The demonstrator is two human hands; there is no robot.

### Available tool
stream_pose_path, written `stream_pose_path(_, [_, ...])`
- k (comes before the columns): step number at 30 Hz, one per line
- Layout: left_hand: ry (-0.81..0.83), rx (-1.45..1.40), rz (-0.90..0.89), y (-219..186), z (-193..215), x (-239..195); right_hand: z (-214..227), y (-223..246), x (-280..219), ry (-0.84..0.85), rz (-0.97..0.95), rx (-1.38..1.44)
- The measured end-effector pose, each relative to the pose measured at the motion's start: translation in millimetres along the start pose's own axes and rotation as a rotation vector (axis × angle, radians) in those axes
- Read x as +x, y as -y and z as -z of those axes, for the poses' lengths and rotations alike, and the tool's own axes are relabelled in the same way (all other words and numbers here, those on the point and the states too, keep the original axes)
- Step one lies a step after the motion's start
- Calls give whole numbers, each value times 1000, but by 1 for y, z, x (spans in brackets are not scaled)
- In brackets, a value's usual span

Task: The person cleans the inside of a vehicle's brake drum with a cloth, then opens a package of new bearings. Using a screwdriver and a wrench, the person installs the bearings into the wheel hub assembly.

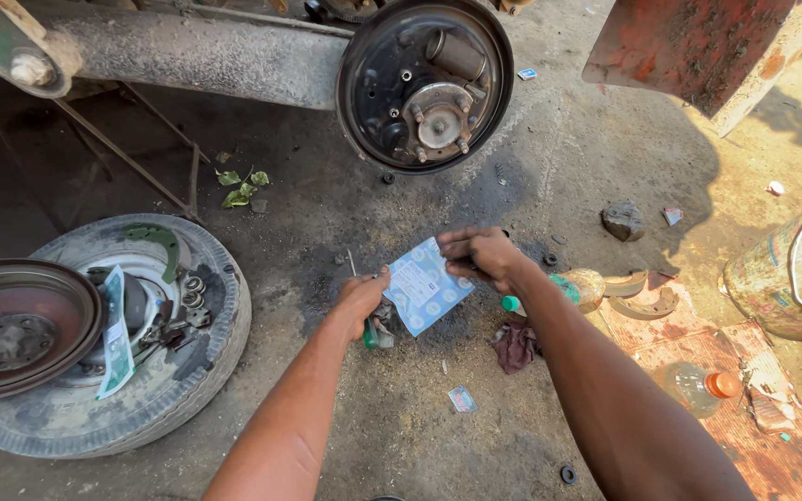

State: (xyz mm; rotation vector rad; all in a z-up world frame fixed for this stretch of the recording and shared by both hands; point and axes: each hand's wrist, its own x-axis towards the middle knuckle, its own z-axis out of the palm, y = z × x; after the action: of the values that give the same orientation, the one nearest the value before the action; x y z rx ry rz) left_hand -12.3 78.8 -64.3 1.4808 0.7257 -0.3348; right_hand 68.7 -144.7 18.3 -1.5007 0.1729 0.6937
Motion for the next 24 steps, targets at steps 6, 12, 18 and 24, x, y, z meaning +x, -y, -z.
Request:
stream_pose_path(6, [-243, 649, -9, 8, -8, -5, -4, -56, 43, 14, -23, -621])
stream_pose_path(12, [-175, 686, -34, 3, 28, -13, 35, -138, 82, -53, -9, -864])
stream_pose_path(18, [-101, 632, -101, 10, 14, 2, 46, -174, 93, -52, 88, -1062])
stream_pose_path(24, [-52, 672, -72, 2, -1, 4, 31, -160, 70, -28, -7, -1385])
